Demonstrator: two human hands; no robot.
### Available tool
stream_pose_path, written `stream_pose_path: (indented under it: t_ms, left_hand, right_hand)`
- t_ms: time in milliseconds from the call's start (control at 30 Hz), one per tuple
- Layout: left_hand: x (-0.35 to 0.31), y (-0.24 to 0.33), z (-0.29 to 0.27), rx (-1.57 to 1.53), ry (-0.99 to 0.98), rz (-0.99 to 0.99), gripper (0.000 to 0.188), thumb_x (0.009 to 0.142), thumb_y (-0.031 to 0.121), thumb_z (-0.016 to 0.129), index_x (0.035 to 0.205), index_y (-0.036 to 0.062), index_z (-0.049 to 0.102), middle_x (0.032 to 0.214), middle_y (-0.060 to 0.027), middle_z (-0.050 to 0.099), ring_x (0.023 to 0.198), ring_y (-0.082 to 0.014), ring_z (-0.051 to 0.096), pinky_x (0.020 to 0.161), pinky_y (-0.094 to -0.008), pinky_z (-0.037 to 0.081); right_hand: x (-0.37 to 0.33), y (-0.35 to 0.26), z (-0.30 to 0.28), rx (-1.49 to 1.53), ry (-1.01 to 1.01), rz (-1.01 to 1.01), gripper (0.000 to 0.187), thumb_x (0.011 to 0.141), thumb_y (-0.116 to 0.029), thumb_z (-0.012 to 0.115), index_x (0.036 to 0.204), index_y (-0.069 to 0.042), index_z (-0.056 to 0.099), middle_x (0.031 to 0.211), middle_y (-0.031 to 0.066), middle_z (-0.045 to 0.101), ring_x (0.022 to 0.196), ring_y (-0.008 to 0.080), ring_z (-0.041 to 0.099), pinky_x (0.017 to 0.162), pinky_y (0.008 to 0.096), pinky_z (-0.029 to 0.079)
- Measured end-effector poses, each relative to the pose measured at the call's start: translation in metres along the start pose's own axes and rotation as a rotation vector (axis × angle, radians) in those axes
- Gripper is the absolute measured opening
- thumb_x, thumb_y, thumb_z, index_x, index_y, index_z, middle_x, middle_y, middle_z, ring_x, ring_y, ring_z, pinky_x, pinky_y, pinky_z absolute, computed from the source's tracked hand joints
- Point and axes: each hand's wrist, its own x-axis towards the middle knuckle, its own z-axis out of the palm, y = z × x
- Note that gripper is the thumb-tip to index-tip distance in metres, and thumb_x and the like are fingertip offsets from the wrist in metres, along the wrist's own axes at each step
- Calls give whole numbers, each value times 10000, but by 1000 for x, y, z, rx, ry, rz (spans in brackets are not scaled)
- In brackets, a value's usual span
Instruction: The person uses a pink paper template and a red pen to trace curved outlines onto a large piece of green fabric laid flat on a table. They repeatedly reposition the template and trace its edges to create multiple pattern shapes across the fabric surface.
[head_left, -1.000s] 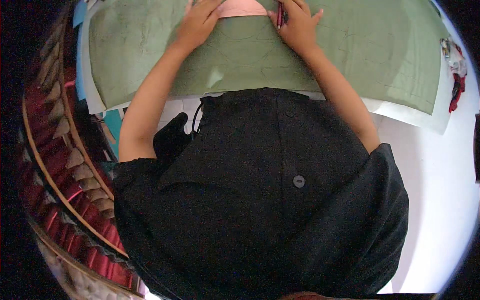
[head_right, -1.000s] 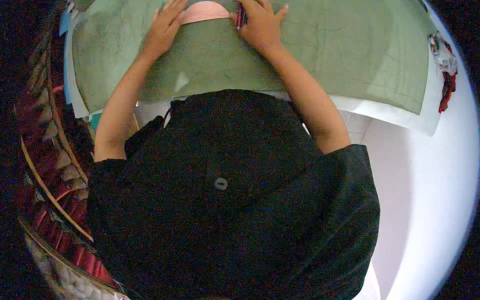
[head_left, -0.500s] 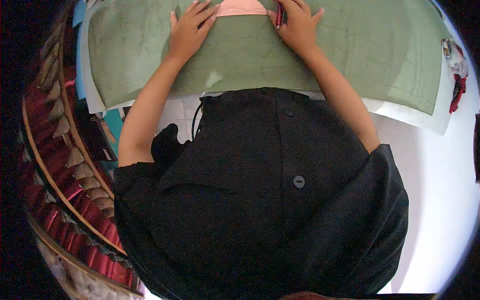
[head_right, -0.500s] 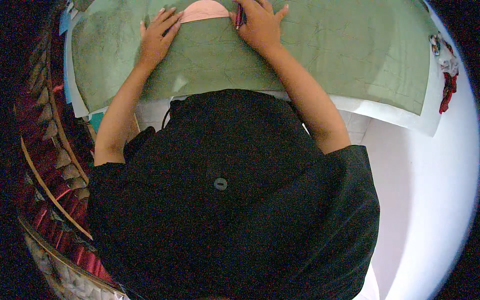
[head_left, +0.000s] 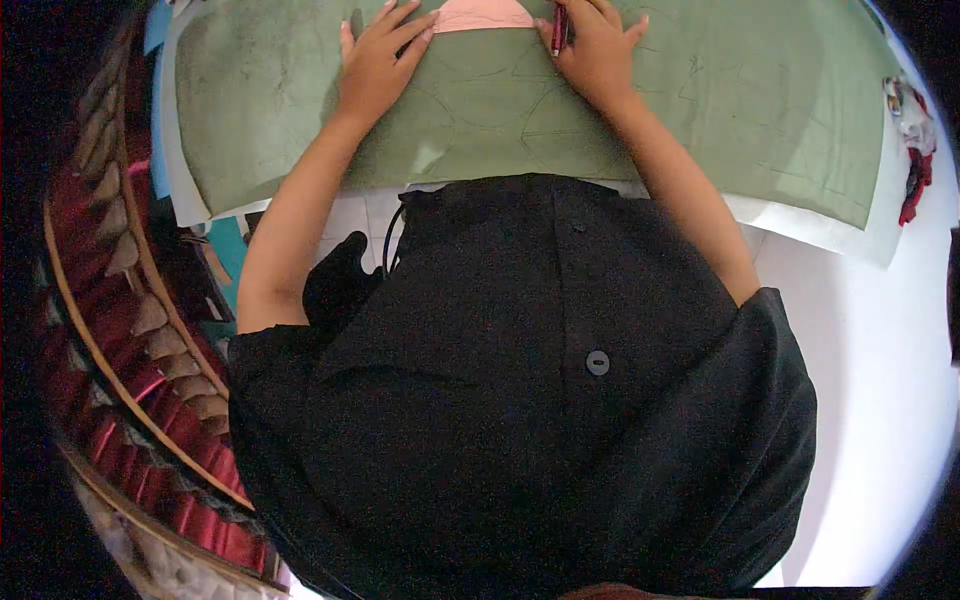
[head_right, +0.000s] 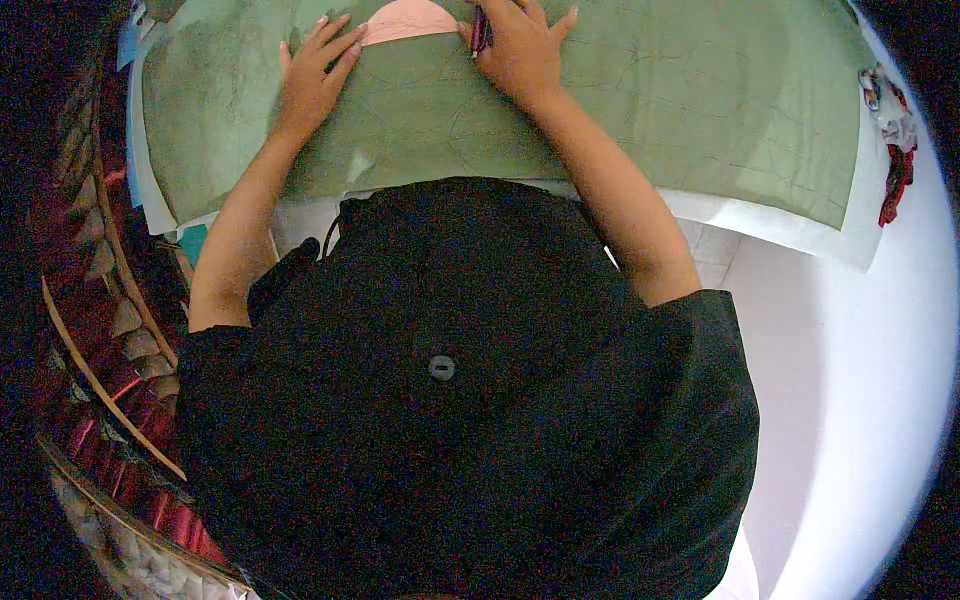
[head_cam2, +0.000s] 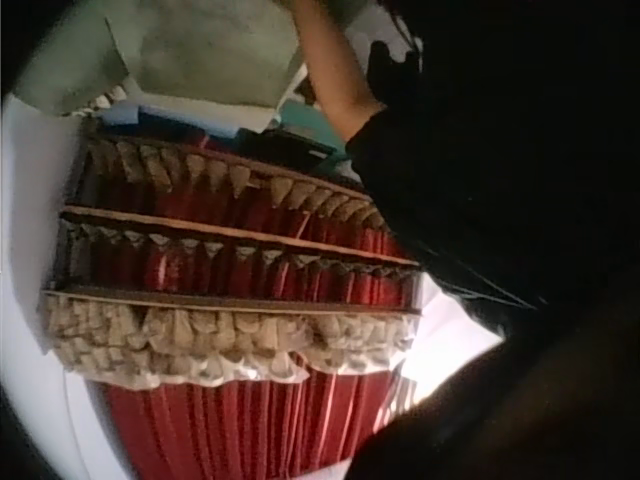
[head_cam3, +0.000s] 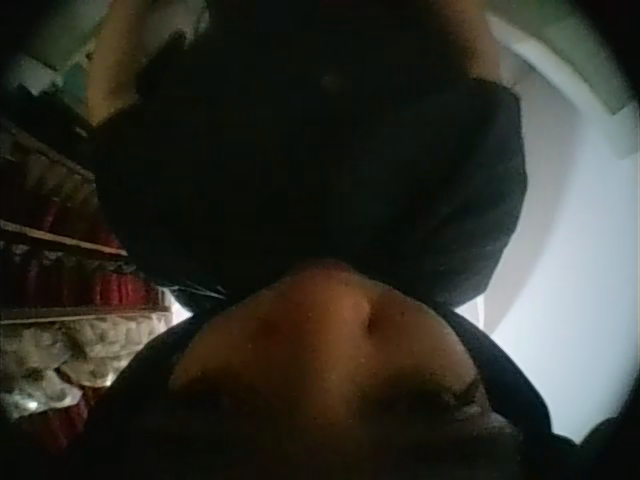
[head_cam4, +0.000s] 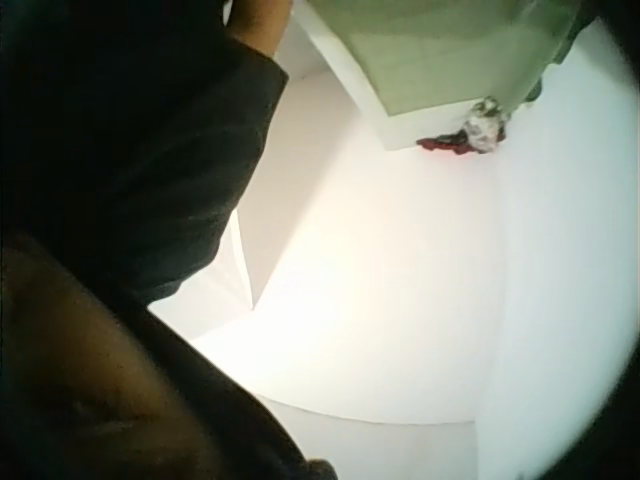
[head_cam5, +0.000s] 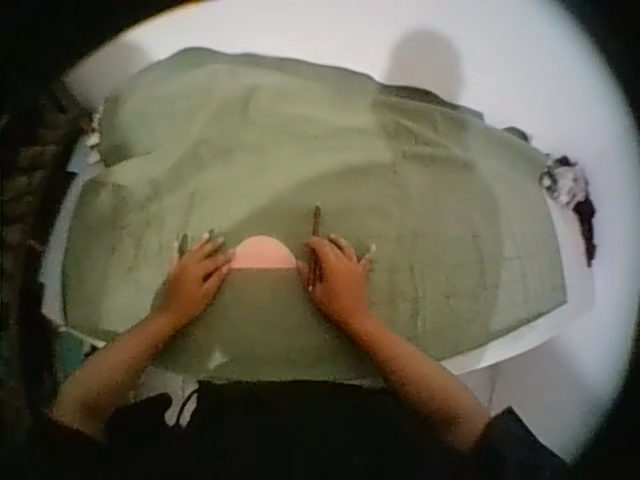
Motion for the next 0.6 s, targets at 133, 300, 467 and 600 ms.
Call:
stream_pose_path:
  t_ms: [133,300,467,600]
  left_hand:
    - [1,2,-1,-23,7,-7,334,932,376,518,1247,302,600,1393,11,487,1356,-230,360,1072,-654,76]
    - [2,7,-2,-3,52,-41,307,900,411,560,1171,299,652,1357,27,520,1347,-217,372,1056,-681,38]
    - [11,29,-12,83,99,-142,250,871,346,595,1100,289,677,1296,56,563,1300,-171,428,1013,-729,44]
    - [26,73,-47,-4,51,-230,199,888,202,550,1009,133,692,1183,-54,606,1166,-263,527,1082,-631,89]
  right_hand:
    - [0,-1,-1,-22,11,-25,373,856,-287,628,1179,-110,563,1171,94,615,1224,313,483,1002,716,162]
    - [0,-6,-6,-8,-31,10,373,857,-285,629,1178,-108,560,1172,94,615,1222,318,485,1001,719,158]
    - [-1,-4,-1,-11,-26,15,370,861,-279,624,1183,-110,556,1182,95,609,1229,327,478,995,732,144]
    - [0,-2,-2,-10,-10,12,366,860,-280,622,1181,-115,559,1175,94,613,1221,324,487,997,730,137]
